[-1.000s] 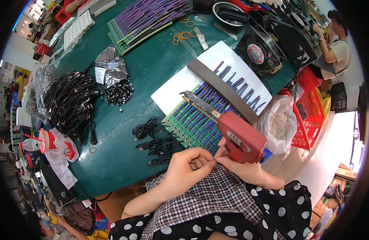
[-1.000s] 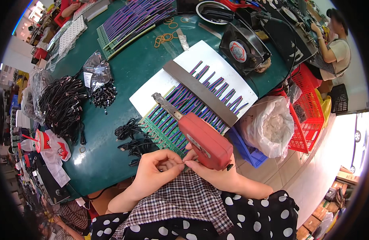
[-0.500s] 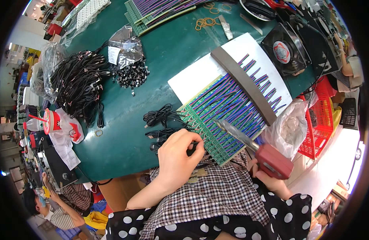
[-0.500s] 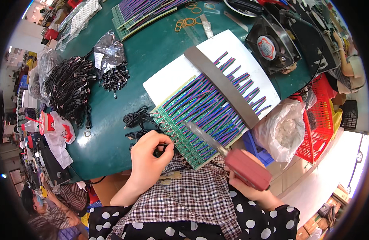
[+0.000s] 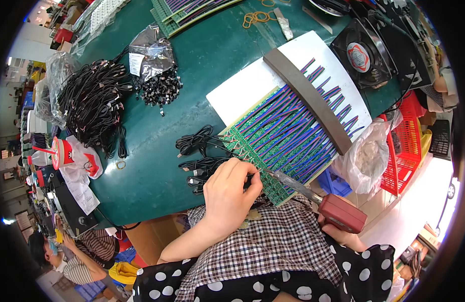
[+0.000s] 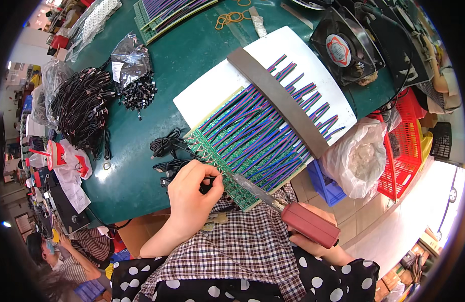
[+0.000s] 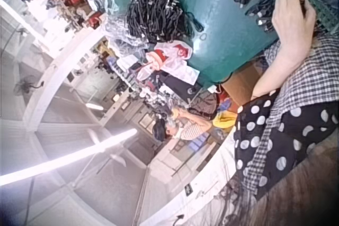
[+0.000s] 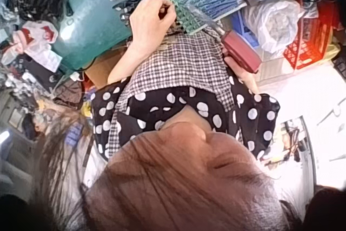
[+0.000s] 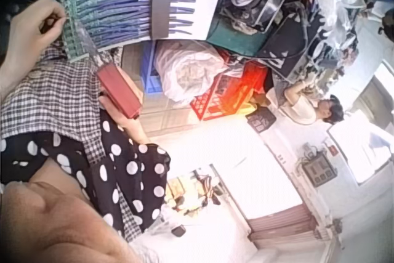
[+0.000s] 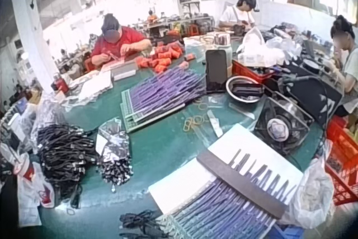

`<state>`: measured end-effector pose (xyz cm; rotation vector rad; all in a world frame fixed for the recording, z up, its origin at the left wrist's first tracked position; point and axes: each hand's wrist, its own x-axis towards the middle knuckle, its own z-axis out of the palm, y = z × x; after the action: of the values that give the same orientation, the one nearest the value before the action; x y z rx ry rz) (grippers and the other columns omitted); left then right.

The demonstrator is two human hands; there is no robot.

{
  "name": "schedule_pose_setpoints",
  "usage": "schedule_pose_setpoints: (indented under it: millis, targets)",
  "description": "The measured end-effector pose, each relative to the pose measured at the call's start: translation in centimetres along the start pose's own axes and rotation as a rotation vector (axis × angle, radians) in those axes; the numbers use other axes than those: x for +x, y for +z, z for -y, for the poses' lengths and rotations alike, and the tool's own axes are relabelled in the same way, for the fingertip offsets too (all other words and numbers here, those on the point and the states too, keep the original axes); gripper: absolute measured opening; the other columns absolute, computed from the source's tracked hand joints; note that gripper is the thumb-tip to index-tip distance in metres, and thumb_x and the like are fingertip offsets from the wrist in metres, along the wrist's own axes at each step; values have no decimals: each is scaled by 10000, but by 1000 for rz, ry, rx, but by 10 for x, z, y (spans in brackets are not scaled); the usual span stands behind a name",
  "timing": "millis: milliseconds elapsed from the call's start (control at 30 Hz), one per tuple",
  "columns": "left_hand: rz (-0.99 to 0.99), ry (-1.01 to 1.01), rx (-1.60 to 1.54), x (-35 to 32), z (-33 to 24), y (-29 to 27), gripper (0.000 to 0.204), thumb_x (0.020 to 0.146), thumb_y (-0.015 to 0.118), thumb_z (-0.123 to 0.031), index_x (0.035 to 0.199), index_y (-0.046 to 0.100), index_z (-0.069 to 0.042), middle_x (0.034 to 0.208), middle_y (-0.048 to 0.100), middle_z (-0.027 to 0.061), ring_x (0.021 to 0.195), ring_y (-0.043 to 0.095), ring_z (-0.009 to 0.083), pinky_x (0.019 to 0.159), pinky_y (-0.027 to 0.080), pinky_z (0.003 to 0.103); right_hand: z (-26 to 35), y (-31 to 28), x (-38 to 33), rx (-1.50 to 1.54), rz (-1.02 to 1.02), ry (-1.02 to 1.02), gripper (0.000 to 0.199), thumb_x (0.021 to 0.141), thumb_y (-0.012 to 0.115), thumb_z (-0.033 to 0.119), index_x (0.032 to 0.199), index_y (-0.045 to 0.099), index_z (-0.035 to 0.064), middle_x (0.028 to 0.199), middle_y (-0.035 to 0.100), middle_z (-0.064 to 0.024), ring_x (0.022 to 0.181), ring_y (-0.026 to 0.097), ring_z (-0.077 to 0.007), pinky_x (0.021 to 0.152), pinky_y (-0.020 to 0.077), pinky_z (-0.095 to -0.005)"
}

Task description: The person attaches electronic components and USB cable wires to a circuit board assembly by hand, soldering them into place using a soldering iron.

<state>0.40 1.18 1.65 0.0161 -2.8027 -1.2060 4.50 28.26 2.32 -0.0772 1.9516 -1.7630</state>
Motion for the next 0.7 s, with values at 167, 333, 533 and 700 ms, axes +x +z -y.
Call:
schedule_pose_setpoints:
  millis: [167, 333, 533, 700]
  targets:
    - [-21, 19, 82, -2, -3, 3, 135, 684, 678, -3, 739, 561, -41, 678, 531, 45, 593, 533, 172, 526, 436, 283, -3, -3, 0, -105, 34, -97, 570, 684, 766, 202, 1148, 542, -42, 780, 633, -53, 651, 614, -167, 599, 472, -268]
    - [-44, 53, 148, -2, -4, 5, 150, 666, 684, -1, 726, 553, -43, 676, 523, 44, 597, 539, 186, 519, 445, 296, -19, -10, -5, -250, 65, -195, 637, 674, 775, 192, 1200, 505, -46, 889, 661, -96, 702, 644, -221, 640, 493, -286]
    - [-50, 76, 176, 0, -5, 5, 157, 659, 687, 2, 724, 550, -41, 674, 517, 43, 596, 537, 185, 513, 441, 293, -22, -10, -1, -311, 48, -307, 616, 675, 777, 196, 1176, 517, -51, 958, 669, -124, 730, 658, -245, 658, 501, -295]
    - [-42, 89, 171, 1, -5, 6, 158, 659, 688, 3, 725, 551, -41, 674, 516, 44, 593, 535, 184, 505, 435, 294, -3, -3, -9, -31, 15, 25, 476, 695, 754, 193, 1073, 577, -35, 856, 643, -67, 635, 601, -144, 588, 462, -249]
